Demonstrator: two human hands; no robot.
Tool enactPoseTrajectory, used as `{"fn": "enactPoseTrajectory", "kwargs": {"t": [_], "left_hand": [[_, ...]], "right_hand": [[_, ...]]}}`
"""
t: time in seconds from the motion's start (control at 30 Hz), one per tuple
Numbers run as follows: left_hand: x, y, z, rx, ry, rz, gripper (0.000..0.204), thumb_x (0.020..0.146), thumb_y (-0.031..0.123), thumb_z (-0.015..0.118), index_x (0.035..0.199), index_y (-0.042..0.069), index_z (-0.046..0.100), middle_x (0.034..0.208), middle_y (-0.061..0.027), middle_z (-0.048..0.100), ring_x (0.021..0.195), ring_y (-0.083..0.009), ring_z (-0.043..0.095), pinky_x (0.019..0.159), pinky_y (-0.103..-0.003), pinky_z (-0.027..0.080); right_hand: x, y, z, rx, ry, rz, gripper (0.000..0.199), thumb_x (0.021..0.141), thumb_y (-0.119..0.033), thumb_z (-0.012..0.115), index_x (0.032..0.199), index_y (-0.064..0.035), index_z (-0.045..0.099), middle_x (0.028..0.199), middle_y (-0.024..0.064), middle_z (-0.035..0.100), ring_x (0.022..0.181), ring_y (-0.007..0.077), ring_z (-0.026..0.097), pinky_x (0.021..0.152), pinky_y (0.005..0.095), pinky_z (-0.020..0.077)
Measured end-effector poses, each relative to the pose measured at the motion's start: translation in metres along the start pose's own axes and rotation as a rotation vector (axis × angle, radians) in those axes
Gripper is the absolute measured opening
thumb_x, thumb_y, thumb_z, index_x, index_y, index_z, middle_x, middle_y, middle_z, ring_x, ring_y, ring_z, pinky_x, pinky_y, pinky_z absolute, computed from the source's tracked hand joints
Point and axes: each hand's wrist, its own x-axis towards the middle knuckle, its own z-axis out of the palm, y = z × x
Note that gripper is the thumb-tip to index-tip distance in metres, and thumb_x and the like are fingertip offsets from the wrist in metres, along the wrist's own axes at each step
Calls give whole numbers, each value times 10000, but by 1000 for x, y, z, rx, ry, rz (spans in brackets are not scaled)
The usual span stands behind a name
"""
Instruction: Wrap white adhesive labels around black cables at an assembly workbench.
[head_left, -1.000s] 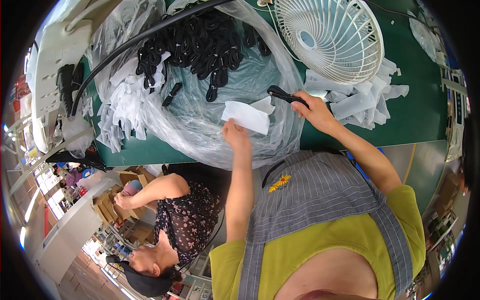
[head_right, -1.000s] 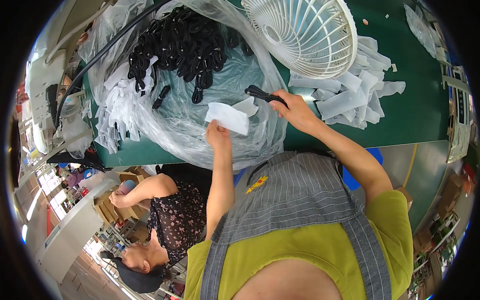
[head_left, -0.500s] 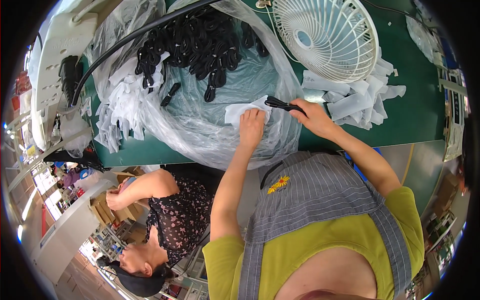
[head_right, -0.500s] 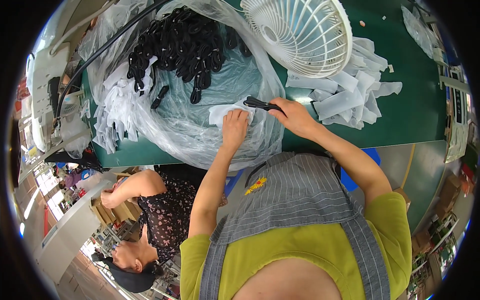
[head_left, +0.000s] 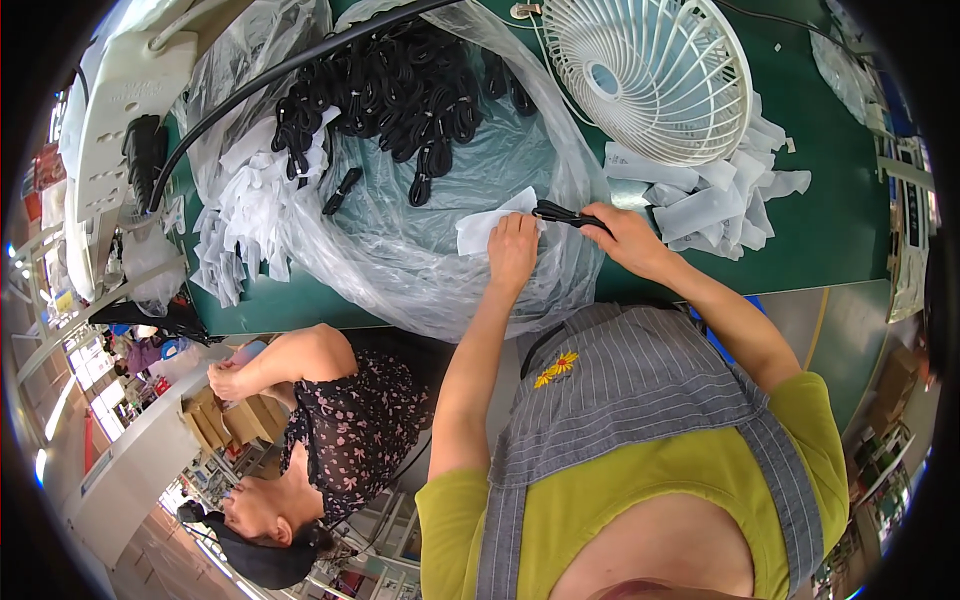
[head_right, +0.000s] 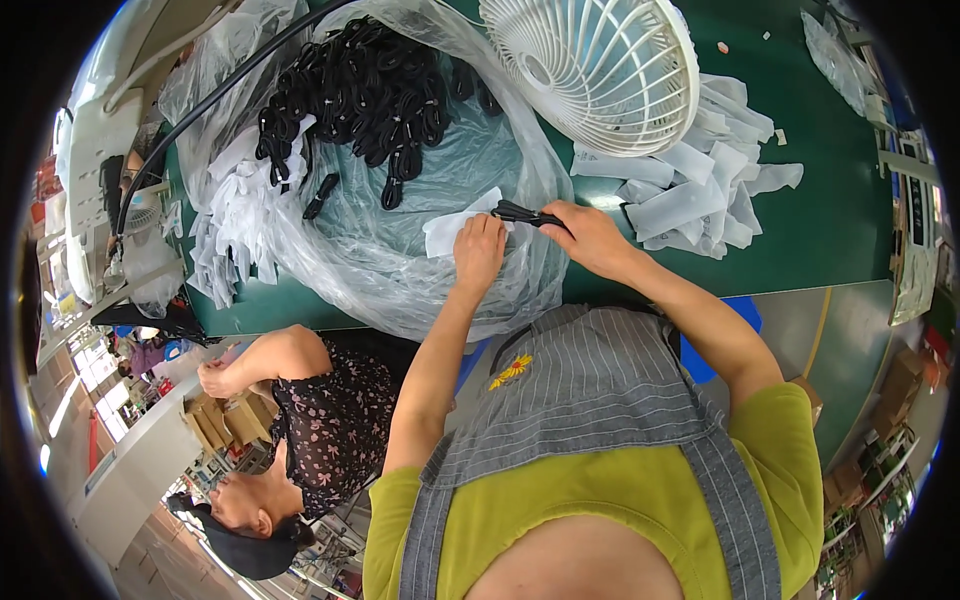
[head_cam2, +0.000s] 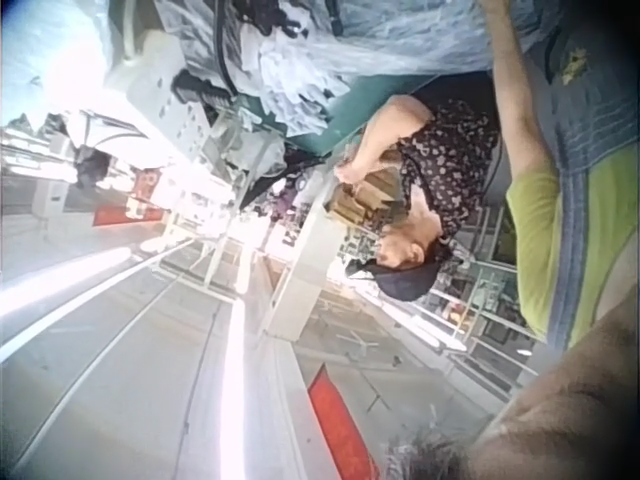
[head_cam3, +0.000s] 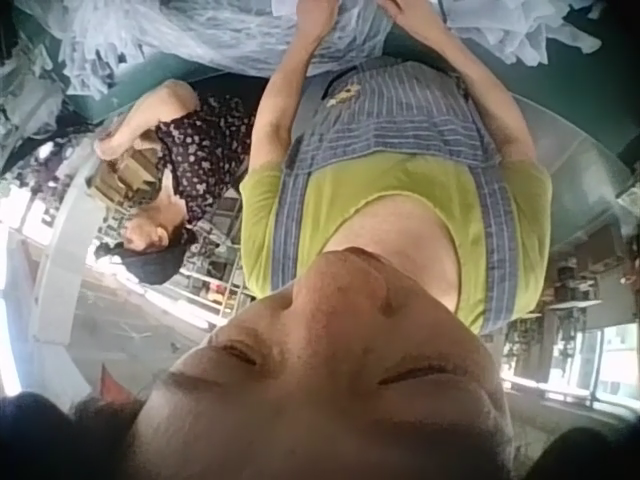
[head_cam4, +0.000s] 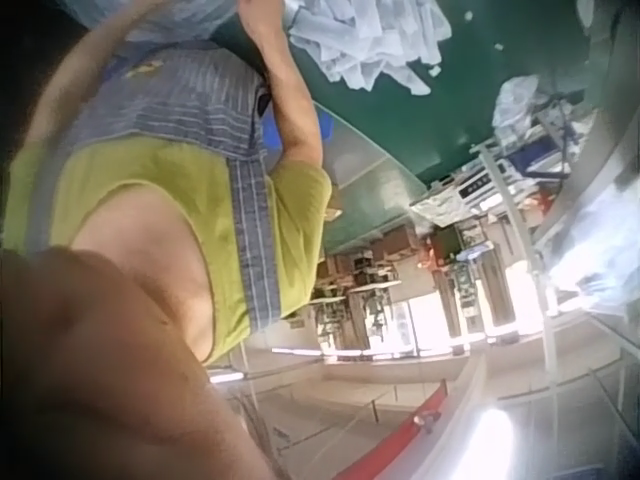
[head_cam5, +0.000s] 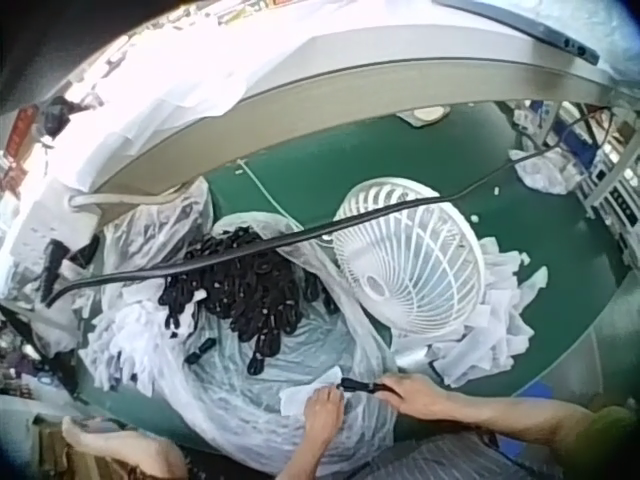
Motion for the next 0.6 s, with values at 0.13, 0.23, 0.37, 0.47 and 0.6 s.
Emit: {"fn": "enactPoseTrajectory", "kwargs": {"t": [0.13,0.23,0.37,0.47,0.6], "left_hand": [[-2,0,-6,-60,107,-4,105,794,56,661,880,44,602,833,-95,600,785,-287,604,675,-400,478],[-4,10,-22,-146,138,-67,79,795,30,641,864,39,604,788,-100,591,717,-276,601,633,-387,474],[-5,19,-35,-379,240,-249,85,807,-1,616,885,31,613,784,-102,587,667,-250,590,603,-354,468],[-8,12,-37,-454,265,-360,99,817,-10,606,908,28,619,810,-103,596,683,-245,596,616,-344,471],[-6,24,-45,-376,251,-240,128,787,8,647,907,44,620,857,-96,596,715,-250,606,635,-362,479]], "right_hand": [[0,12,5,-68,50,-89,241,935,-230,583,1089,-44,575,970,179,644,871,404,611,734,463,481],[-1,11,7,-134,82,-171,243,932,-228,587,1097,-50,577,988,159,644,871,387,619,728,458,495],[-1,-1,6,-258,49,-170,241,909,-198,615,1111,-69,589,993,119,628,862,351,634,714,435,517],[-3,-11,1,-291,62,-213,260,897,-172,637,1130,-64,597,958,120,615,824,334,634,689,412,514],[-1,-14,1,-334,116,-301,256,881,-156,656,1120,-76,610,949,112,603,803,316,634,684,398,516]]}}
